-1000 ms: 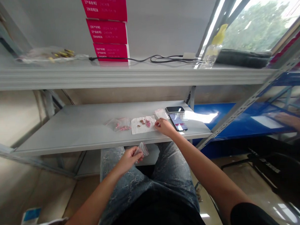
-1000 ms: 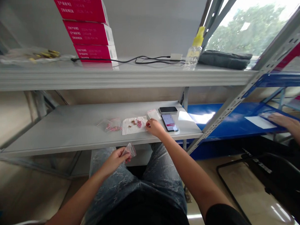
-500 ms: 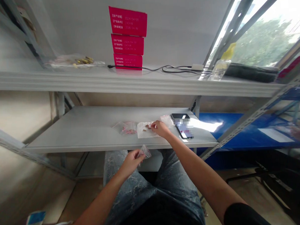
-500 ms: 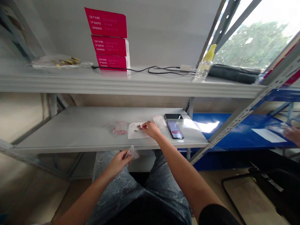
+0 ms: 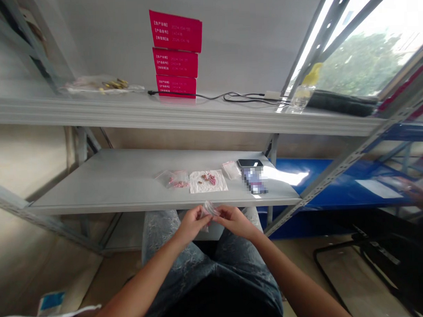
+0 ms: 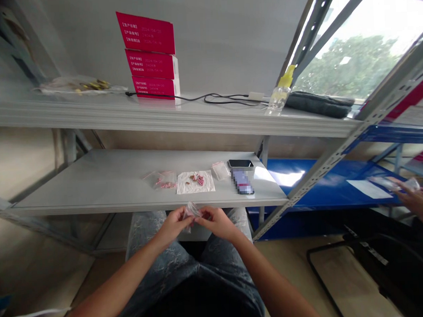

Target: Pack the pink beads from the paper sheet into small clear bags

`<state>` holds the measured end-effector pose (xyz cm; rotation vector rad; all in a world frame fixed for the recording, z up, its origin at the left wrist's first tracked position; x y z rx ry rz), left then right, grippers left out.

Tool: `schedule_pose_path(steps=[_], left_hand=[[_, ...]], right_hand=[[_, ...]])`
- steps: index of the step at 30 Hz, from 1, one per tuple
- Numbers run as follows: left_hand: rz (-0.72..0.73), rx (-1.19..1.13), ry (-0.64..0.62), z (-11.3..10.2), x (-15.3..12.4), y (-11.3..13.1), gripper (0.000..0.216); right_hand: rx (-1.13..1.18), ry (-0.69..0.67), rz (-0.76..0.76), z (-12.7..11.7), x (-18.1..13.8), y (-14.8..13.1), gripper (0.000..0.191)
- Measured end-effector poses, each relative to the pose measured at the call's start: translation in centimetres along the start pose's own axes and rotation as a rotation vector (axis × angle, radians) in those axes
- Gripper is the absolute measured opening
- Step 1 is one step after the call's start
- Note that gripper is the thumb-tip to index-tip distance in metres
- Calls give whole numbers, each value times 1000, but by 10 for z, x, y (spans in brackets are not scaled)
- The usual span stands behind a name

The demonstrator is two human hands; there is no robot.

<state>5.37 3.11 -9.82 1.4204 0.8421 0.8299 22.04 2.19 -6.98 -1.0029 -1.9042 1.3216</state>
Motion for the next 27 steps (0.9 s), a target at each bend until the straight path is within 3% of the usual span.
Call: schedule_pose_path(steps=[4, 8, 13, 16, 19, 27], left_hand=[[-35, 15, 12, 3, 2, 0, 35], [-119, -80, 20, -8, 1, -4, 43], [-48, -298, 152, -16, 1, -1, 45], [-108, -374, 86, 1, -1, -7, 50], [-162, -278, 14, 14, -5, -14, 45], [-115, -106, -41, 14, -6, -14, 41]], right_hand=[[101, 112, 39, -13, -1, 10, 30], [226, 126, 47, -28, 1, 17, 31], [388, 194, 89, -22, -1, 29, 35], [444, 248, 91, -16, -3, 32, 38], [448, 259, 82, -15, -4, 30, 38], [462, 258, 94, -22, -10, 30, 37]])
Point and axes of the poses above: each hand's wrist, its own x-axis towards the middle knuckle, its own z-axis out of the palm, y = z × x, the point moved 6 cm from there along x, towards the middle knuckle, and after that the axes turned 9 degrees about -y, right-handed, at the moved point
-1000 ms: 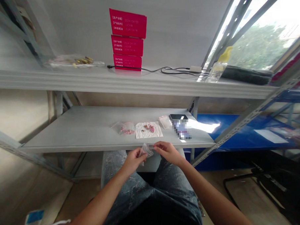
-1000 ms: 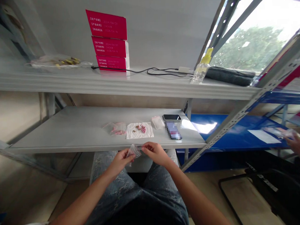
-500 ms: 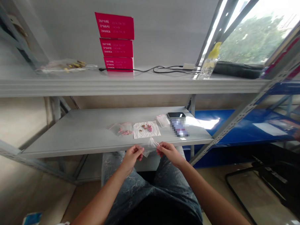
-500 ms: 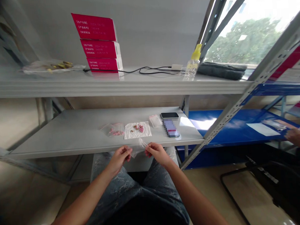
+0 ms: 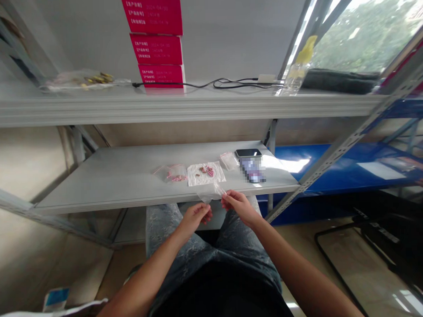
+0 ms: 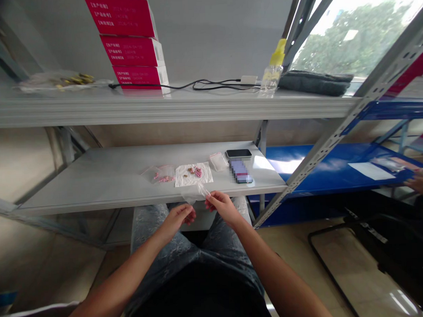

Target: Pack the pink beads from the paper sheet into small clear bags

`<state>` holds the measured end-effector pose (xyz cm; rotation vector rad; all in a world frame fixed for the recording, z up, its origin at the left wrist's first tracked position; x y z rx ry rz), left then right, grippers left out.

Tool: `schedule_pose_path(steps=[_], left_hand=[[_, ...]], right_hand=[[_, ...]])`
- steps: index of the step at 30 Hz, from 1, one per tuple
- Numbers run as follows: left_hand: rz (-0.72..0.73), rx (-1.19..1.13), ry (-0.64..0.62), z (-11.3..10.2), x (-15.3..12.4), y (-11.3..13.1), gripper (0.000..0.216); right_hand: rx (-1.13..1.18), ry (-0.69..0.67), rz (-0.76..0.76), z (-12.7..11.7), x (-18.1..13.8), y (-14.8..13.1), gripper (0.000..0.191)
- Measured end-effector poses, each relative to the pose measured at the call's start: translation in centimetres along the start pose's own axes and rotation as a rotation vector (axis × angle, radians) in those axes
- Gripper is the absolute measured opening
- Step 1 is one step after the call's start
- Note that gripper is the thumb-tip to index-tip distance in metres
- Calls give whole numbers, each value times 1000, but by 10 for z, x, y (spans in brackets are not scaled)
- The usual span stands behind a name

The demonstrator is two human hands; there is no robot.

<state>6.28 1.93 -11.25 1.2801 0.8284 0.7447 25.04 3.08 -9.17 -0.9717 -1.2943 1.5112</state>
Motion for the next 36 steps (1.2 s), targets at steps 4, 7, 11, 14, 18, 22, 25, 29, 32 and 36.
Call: schedule_pose_path(steps=[4, 7, 11, 14, 18, 22, 25, 29, 32, 36], left_hand=[[0, 121, 58, -6, 4, -4, 48], [-11, 100, 60, -6, 6, -7, 47], [67, 63, 56, -3, 4, 1, 38], [58, 60, 11, 2, 1, 5, 33], [20, 60, -96, 9, 0, 4, 31], [27, 87, -104, 9, 1, 1, 33], [32, 138, -113, 9, 1, -1, 35], [31, 200, -138, 11, 0, -2, 32], [21, 216, -134, 11, -2, -1, 30], [-13, 175, -129, 10, -4, -5, 30]], right_hand=[[45, -26, 20, 4, -1, 3, 37], [89, -29, 53, 4, -1, 6, 37], [87, -23, 44, 1, -1, 3, 36], [61, 5, 1, -4, 0, -1, 36], [-3, 30, -24, -6, 0, -4, 36], [63, 5, -8, 3, -2, -3, 35], [46, -43, -1, 17, -2, -2, 32], [0, -19, -55, 18, 7, -9, 31], [43, 89, -102, -11, 32, -25, 35], [-304, 211, -99, -70, 93, -63, 35]])
Point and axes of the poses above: each hand's wrist, its own x-axis towards the middle knuckle, its own z-axis out of the palm, y = z × x, the point moved 6 cm from there along x, towards the middle knuckle, and after that the axes turned 9 degrees about -y, right-handed, at the moved point
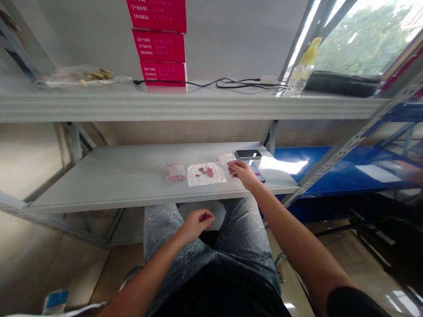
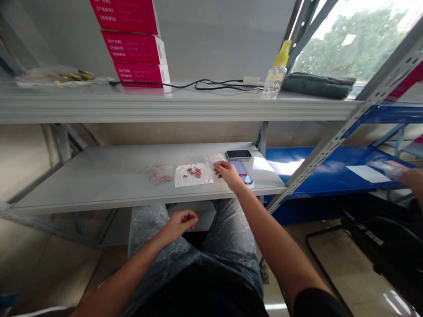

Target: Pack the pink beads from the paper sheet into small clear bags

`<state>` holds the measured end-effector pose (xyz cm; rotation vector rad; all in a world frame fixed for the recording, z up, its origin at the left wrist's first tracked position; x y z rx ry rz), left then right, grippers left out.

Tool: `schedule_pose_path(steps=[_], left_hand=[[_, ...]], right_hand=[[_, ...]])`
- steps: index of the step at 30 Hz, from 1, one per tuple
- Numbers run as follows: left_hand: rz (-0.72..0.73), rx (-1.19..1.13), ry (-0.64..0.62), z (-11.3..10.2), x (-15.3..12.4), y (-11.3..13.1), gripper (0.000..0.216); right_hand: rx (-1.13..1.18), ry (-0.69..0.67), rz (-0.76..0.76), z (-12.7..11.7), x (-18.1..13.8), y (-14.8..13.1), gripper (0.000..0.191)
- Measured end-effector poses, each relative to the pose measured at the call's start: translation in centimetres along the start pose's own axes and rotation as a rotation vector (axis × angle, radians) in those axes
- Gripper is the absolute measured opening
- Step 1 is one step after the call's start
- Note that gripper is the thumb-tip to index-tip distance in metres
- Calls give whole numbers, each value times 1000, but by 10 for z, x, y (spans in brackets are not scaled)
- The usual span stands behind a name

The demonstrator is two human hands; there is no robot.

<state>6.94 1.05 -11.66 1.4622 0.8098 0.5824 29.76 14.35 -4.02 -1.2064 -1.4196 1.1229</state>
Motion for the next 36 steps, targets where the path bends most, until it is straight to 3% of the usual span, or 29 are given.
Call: schedule_pose_path(steps=[2, 4, 7, 10, 12, 14, 18, 23, 26, 30, 33, 36], left_hand=[[-11, -13, 4, -1, 0, -3, 30], [-12, -4, 9, -3, 1, -5, 28], [-4, 26, 33, -8, 2, -4, 26], [1, 56, 61, -14, 3, -1, 26], [-1, 74, 64, -16, 3, 0, 28], [0, 77, 57, -15, 3, 1, 29], [1, 53, 49, -12, 3, -1, 29], [30, 90, 88, -24, -1, 7, 29], [95, 147, 182, -55, -7, 26, 29], [165, 265, 434, -124, -12, 56, 28], [197, 599, 660, -178, -11, 77, 23], [90, 844, 770, -217, 3, 78, 19]], right_hand=[[-429, 22, 33, -22, 39, -7, 34], [-566, 44, 49, -38, 69, -10, 28], [-700, 75, 50, -48, 89, -8, 18], [-879, 136, 15, -48, 87, -4, 41], [-1044, 158, -55, -41, 81, -4, 40], [-1168, 97, -147, -30, 76, -2, 33], [-1238, -155, -211, -10, 70, 10, 25], [-1233, -198, -215, -5, 66, 7, 24], [-1197, -145, -241, -7, 57, -10, 26], [-924, -97, -267, -4, 24, -36, 25], [-659, -140, -285, 9, -12, -47, 23], [-456, -164, -299, 24, -47, -47, 21]])
Point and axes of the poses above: each hand's wrist, its own x-axis towards the middle knuckle, its own z-axis out of the palm, y = z × x, the point moved 6 cm from there along x, towards the middle knuckle, and after that the axes turned 9 degrees about -y, right-handed, at the moved point
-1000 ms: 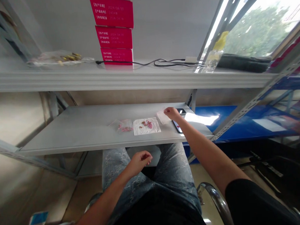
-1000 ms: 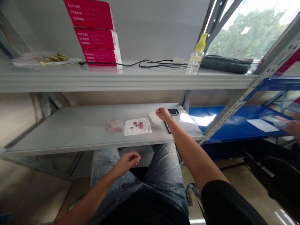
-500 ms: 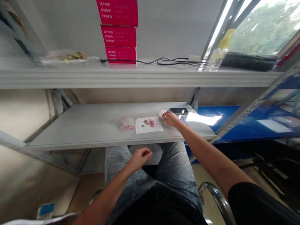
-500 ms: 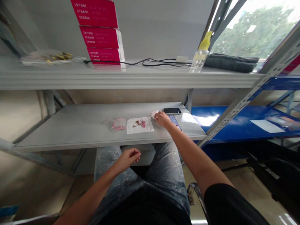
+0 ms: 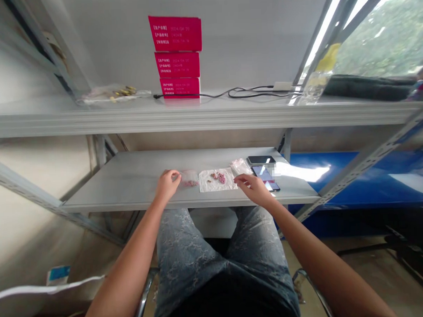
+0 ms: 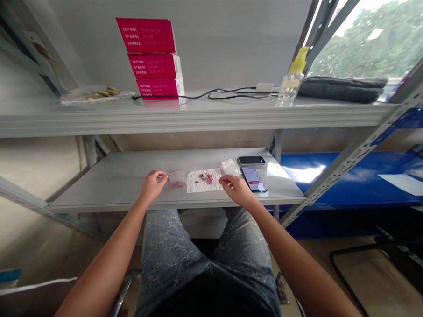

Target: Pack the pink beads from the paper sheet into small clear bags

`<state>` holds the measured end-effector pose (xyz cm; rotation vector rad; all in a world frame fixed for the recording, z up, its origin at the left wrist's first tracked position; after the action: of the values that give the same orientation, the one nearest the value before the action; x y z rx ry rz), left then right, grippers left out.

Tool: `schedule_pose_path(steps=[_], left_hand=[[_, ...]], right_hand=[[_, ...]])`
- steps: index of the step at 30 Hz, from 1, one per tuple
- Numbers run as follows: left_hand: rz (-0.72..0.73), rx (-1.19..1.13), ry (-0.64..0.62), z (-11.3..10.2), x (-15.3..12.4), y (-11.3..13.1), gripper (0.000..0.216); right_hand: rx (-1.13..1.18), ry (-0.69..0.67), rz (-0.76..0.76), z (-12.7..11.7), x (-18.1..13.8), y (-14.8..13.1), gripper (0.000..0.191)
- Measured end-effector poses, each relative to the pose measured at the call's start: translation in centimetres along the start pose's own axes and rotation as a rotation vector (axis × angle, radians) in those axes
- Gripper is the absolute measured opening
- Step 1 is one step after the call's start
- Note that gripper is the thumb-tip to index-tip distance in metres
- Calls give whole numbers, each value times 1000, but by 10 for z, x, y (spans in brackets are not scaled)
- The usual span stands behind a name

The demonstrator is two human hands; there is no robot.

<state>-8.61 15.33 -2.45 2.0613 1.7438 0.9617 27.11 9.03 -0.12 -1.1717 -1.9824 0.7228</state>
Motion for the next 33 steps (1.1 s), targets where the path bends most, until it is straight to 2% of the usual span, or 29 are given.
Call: schedule_pose_path(steps=[3, 7, 10, 14, 17, 19, 21, 24, 25, 28, 31, 33], left_hand=[[-62, 166, -68, 12, 17, -16, 30], [-12, 321, -107, 24, 21, -19, 40], [9, 286, -126, 24, 21, -20, 34], [-43, 161, -107, 15, 27, -26, 16], [-96, 134, -35, 2, 28, -28, 22], [-113, 12, 69, -10, 23, -21, 27], [-95, -288, 187, -18, 9, -8, 29], [-99, -776, 221, -8, -31, 21, 30], [-129, -902, 173, 3, -48, 32, 29], [-273, -1201, -100, 51, -102, 62, 30], [-397, -1314, -390, 97, -146, 82, 35], [-414, -1347, -478, 115, -160, 88, 35]], right_hand=[[84, 2, 35, 17, -28, -4, 20], [212, -24, 112, 34, -61, 8, 18], [312, -58, 152, 43, -79, 19, 19], [374, -66, 176, 47, -92, 25, 20], [372, -65, 184, 47, -95, 23, 21], [376, -72, 183, 48, -97, 21, 21], [401, -80, 184, 51, -97, 20, 21], [488, -107, 206, 59, -96, 20, 23], [526, -124, 220, 62, -95, 20, 25], [648, -204, 252, 77, -94, 15, 34], [736, -296, 242, 93, -96, 5, 39], [764, -303, 219, 101, -97, 1, 38]])
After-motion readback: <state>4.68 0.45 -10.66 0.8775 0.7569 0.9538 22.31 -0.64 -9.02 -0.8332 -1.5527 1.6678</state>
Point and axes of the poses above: each hand's wrist, its own x-axis towards the middle knuckle, its own z-axis out of the palm, y = z × x, the point moved 6 cm from there along x, towards the middle knuckle, and after that the axes turned 9 degrees about -y, right-handed, at the moved point
